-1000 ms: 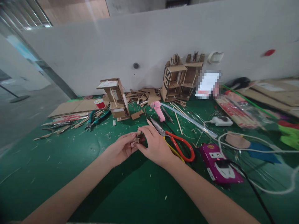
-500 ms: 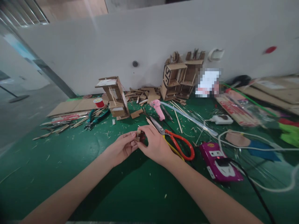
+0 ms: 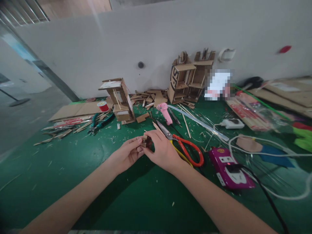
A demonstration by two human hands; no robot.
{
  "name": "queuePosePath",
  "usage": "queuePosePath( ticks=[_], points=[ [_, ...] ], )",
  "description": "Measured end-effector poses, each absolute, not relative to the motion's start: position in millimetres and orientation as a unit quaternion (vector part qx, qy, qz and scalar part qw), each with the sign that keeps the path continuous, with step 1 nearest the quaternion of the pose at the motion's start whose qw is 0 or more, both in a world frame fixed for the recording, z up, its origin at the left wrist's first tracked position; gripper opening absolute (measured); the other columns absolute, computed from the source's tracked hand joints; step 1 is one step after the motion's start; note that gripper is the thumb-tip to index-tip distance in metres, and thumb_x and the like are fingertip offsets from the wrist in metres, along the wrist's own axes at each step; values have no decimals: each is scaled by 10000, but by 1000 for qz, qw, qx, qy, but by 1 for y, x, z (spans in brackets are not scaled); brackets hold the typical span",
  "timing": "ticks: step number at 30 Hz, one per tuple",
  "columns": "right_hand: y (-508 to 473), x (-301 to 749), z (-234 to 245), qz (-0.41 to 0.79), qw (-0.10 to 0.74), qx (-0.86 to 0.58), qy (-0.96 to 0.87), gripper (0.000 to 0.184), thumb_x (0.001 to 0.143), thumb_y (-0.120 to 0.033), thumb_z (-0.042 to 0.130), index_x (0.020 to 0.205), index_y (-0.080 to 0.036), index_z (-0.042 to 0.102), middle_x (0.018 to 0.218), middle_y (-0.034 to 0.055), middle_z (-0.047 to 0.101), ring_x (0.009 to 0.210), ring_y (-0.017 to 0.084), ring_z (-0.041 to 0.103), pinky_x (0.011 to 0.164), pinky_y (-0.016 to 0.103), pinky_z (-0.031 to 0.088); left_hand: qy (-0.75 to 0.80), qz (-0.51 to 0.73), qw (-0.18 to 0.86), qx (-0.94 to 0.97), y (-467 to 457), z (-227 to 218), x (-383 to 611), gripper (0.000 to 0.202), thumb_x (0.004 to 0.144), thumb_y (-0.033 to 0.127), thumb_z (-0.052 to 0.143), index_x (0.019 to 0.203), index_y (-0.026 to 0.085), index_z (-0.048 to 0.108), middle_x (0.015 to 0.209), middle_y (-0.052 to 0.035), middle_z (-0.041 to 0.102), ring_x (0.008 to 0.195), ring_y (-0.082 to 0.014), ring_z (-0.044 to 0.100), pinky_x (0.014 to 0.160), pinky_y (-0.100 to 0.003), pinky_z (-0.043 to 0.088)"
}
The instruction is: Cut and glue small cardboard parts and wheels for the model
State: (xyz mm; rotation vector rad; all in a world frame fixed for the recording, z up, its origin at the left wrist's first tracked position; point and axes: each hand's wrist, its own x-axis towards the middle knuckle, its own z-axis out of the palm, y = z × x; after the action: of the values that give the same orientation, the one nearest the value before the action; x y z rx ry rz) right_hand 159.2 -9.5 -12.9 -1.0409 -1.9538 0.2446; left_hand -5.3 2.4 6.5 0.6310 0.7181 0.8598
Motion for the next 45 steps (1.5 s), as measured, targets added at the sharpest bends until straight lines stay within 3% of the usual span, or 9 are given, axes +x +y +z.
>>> queuePosePath(
  ticks=[5, 11, 13, 18, 24, 32, 35, 39, 45],
  points=[
    [-11, 159, -11, 101, 435, -424, -788, 363, 765, -102, 583, 1112, -189, 518, 1086, 112, 618, 1046, 254, 616, 854, 405, 549, 339, 397, 795, 308, 3, 6, -6, 178, 771, 198, 751, 913, 117, 680, 730, -11, 656, 607, -54, 579, 643, -169, 506],
    [-16, 160, -5, 120, 430, -427, -786, 544, 842, -267, 618, 1333, -176, 403, 1213, 143, 577, 1080, 264, 590, 883, 437, 533, 367, 426, 697, 445, 8, 8, -13, 256, 711, 224, 793, 909, 140, 654, 868, -37, 697, 792, -116, 644, 755, -237, 503],
    [-15, 160, -4, 127, 444, -430, -776, 416, 891, -245, 557, 1290, -184, 456, 1151, 127, 604, 1022, 242, 608, 855, 419, 538, 386, 420, 636, 520, 10, 12, -16, 257, 723, 226, 777, 928, 152, 642, 889, -37, 709, 840, -136, 653, 814, -274, 505],
    [-6, 161, -8, 92, 454, -433, -773, 94, 930, -210, 513, 983, -203, 590, 933, 82, 659, 899, 230, 621, 792, 399, 531, 387, 393, 535, 640, 12, 18, -20, 225, 778, 239, 714, 961, 167, 606, 912, -41, 712, 864, -158, 667, 849, -329, 517],
    [-4, 160, -11, 68, 454, -424, -780, 79, 922, -175, 523, 880, -202, 583, 856, 72, 660, 842, 221, 620, 759, 369, 521, 369, 401, 461, 700, 12, 13, -22, 202, 809, 244, 675, 984, 163, 616, 941, -58, 672, 893, -171, 648, 849, -341, 519],
    [-7, 160, -6, 95, 447, -433, -777, 111, 922, -160, 493, 877, -218, 577, 836, 54, 648, 825, 207, 631, 755, 352, 527, 382, 416, 397, 723, 7, 11, -20, 190, 839, 274, 649, 1013, 200, 628, 985, -64, 664, 921, -185, 632, 867, -334, 500],
    [-7, 160, -9, 106, 434, -449, -774, 96, 920, -192, 497, 974, -209, 574, 923, 80, 647, 893, 230, 632, 804, 399, 536, 385, 395, 370, 748, 9, 13, -22, 177, 845, 245, 623, 1020, 224, 648, 983, -53, 673, 918, -193, 628, 867, -328, 484],
    [-6, 159, -14, 119, 419, -480, -761, 320, 891, -224, 544, 1204, -183, 494, 1102, 137, 599, 1027, 266, 605, 891, 462, 527, 402, 344, 286, 799, 20, 8, -30, 224, 821, 171, 609, 1020, 249, 676, 1015, -53, 687, 1001, -239, 603, 935, -383, 440],
    [-5, 159, -13, 109, 392, -485, -774, 322, 882, -203, 534, 1201, -179, 499, 1084, 126, 606, 1049, 280, 588, 918, 487, 509, 447, 304, 227, 810, 32, -4, -39, 270, 804, 192, 626, 1063, 253, 669, 1020, -68, 680, 999, -269, 600, 919, -414, 447]
  ],
)
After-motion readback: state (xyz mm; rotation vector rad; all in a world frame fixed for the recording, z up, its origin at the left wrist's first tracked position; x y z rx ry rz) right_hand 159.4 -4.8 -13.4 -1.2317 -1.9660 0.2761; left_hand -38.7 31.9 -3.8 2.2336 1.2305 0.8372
